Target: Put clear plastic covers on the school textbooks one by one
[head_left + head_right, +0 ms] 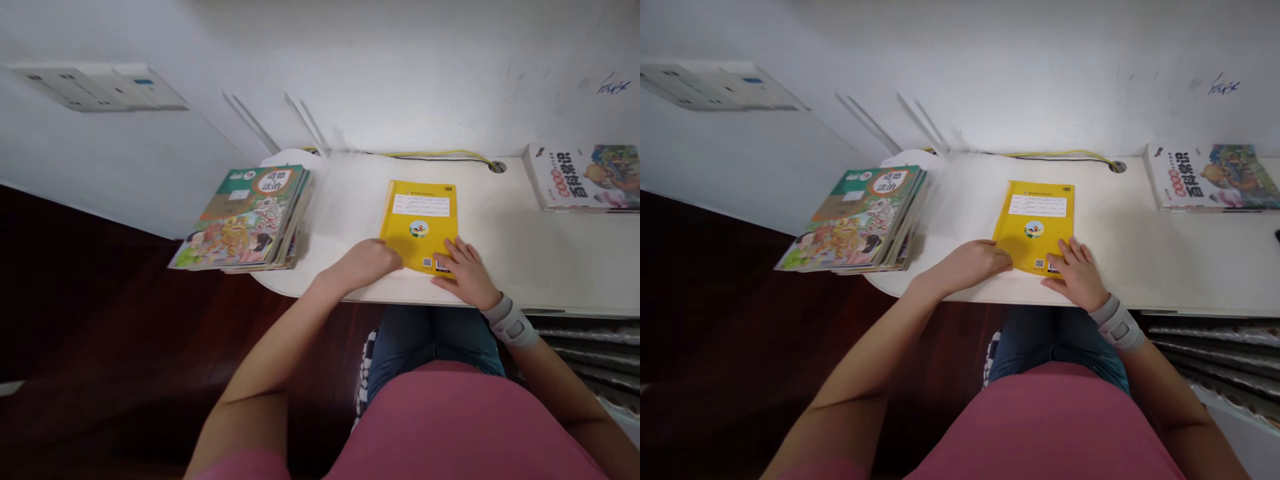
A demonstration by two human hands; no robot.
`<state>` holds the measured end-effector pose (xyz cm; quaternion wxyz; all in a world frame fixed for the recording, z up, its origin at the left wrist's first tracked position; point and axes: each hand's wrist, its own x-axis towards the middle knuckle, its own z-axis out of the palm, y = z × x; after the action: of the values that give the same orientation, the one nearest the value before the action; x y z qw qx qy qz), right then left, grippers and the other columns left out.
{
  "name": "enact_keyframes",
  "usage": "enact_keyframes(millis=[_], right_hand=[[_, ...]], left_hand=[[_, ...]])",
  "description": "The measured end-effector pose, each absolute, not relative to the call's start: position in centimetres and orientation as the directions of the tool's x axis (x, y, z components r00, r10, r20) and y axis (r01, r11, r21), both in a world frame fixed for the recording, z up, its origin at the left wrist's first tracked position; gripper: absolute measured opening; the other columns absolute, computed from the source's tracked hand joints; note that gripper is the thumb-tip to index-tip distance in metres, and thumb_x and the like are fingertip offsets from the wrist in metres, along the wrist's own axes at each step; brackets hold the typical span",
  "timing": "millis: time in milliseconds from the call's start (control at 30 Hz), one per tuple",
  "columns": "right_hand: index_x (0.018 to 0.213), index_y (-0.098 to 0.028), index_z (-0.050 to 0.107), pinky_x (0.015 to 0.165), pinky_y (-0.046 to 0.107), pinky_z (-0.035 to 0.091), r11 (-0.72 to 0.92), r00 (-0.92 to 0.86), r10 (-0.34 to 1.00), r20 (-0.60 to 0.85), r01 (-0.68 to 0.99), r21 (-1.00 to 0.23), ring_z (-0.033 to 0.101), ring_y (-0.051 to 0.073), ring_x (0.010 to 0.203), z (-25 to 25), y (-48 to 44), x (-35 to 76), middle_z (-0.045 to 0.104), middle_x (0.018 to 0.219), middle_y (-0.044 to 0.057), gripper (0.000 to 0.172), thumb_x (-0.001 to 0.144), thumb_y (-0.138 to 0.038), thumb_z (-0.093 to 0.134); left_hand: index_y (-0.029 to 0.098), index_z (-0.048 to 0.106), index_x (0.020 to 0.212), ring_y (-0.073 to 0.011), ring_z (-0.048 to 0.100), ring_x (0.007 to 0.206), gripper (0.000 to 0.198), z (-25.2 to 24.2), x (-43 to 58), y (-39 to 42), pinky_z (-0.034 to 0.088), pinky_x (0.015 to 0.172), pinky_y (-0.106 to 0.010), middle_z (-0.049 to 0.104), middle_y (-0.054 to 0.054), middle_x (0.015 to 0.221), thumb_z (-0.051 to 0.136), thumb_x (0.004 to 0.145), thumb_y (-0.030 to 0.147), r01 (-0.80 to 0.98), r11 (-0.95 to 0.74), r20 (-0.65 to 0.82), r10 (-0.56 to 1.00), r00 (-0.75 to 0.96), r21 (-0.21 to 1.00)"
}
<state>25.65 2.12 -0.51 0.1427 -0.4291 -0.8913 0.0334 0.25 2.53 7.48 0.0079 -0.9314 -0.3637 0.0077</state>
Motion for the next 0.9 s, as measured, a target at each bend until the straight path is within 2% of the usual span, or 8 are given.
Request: enact_keyframes(millis=[100, 200, 333, 400, 467, 567, 700, 900], right_hand=[[0.118, -0.015, 0.064, 0.105, 0.055, 0.034, 0.621, -0.569, 0.778, 0.266, 0.762, -0.185, 0.037, 0.039, 0.136, -0.4, 2.1, 25.2, 0.05, 0.14, 0.021, 0.051, 0.087, -0.055, 0.053], [0.102, -0.015, 0.066, 0.105, 0.053, 0.036, 0.594, -0.501, 0.795, 0.343, 0.757, -0.271, 0.047, 0.035, 0.128, -0.2, 1.9, 24.9, 0.061, 0.127, 0.018, 0.036, 0.093, -0.044, 0.047], [0.107, -0.017, 0.061, 0.087, 0.04, 0.052, 0.52, -0.354, 0.85, 0.389, 0.677, -0.52, 0.066, 0.024, 0.095, -0.3, 1.7, 25.3, 0.071, 0.101, 0.011, 0.027, 0.094, -0.028, 0.04], [0.112, -0.017, 0.058, 0.066, 0.034, 0.054, 0.43, -0.27, 0.901, 0.339, 0.643, -0.634, 0.065, 0.02, 0.067, -0.5, 1.5, 25.7, 0.07, 0.082, 0.006, 0.028, 0.092, -0.028, 0.042], [0.114, -0.016, 0.058, 0.059, 0.032, 0.053, 0.407, -0.249, 0.913, 0.323, 0.593, -0.694, 0.062, 0.018, 0.058, -0.6, 1.4, 26.2, 0.069, 0.075, 0.004, 0.03, 0.091, -0.03, 0.044], [0.111, -0.016, 0.061, 0.069, 0.035, 0.055, 0.514, -0.373, 0.854, 0.363, 0.494, -0.701, 0.067, 0.022, 0.077, -0.3, 1.4, 27.1, 0.071, 0.091, 0.009, 0.031, 0.091, -0.033, 0.046], [0.111, -0.017, 0.062, 0.092, 0.045, 0.051, 0.596, -0.483, 0.799, 0.359, 0.552, -0.584, 0.061, 0.026, 0.111, 0.1, 1.5, 29.6, 0.068, 0.114, 0.013, 0.028, 0.09, -0.028, 0.047], [0.131, -0.012, 0.051, 0.108, 0.054, 0.034, 0.249, -0.151, 0.943, 0.298, 0.913, -0.322, 0.039, 0.032, 0.137, -0.9, 1.4, 33.5, 0.049, 0.141, 0.022, 0.045, 0.094, -0.036, 0.043]], left_hand=[[0.015, 0.068, 0.087, -0.0178, 0.068, 0.094, 0.028, 9.1, 2.2, 1.6, 0.039, 0.107, -0.045, 0.073, -0.006, 0.086, 0.042, 0.094, 0.009, 0.61, -0.757, 0.095, 0.607, 0.789, -0.232], [0.02, 0.065, 0.105, -0.0214, 0.053, 0.126, 0.028, 8.9, 4.3, 1.7, 0.023, 0.117, -0.054, 0.071, -0.007, 0.11, 0.04, 0.095, 0.011, 0.625, -0.749, 0.347, 0.539, 0.768, -0.22], [0.027, 0.026, 0.147, -0.028, 0.021, 0.146, 0.058, 5.9, 7.2, 3.4, 0.019, 0.116, -0.059, 0.034, -0.014, 0.154, 0.048, 0.095, 0.036, 0.777, -0.606, 0.676, 0.646, 0.356, 0.17], [0.023, -0.005, 0.152, -0.0316, 0.006, 0.148, 0.089, 4.5, 9.0, 4.1, 0.022, 0.115, -0.058, 0.007, -0.02, 0.161, 0.05, 0.09, 0.053, 0.743, -0.55, 0.677, 0.713, 0.181, 0.381], [0.021, -0.021, 0.15, -0.0349, -0.003, 0.148, 0.105, 3.7, 10.9, 4.4, 0.02, 0.115, -0.059, -0.01, -0.021, 0.16, 0.051, 0.085, 0.063, 0.694, -0.551, 0.622, 0.76, 0.189, 0.463], [0.023, -0.009, 0.153, -0.0396, -0.011, 0.145, 0.099, 3.8, 13.3, 4.4, 0.013, 0.113, -0.065, -0.013, -0.017, 0.16, 0.052, 0.085, 0.06, 0.698, -0.587, 0.543, 0.772, 0.331, 0.41], [0.025, 0.028, 0.15, -0.0384, -0.009, 0.146, 0.063, 4.2, 14.1, 4.3, 0.014, 0.112, -0.067, 0.007, -0.009, 0.163, 0.047, 0.091, 0.037, 0.741, -0.614, 0.416, 0.769, 0.485, 0.273], [0.026, 0.052, 0.136, -0.0377, 0.011, 0.147, 0.044, 2.9, 13.1, 3.8, 0.013, 0.11, -0.072, 0.037, -0.007, 0.154, 0.042, 0.094, 0.032, 0.747, -0.651, 0.237, 0.753, 0.614, 0.133]])
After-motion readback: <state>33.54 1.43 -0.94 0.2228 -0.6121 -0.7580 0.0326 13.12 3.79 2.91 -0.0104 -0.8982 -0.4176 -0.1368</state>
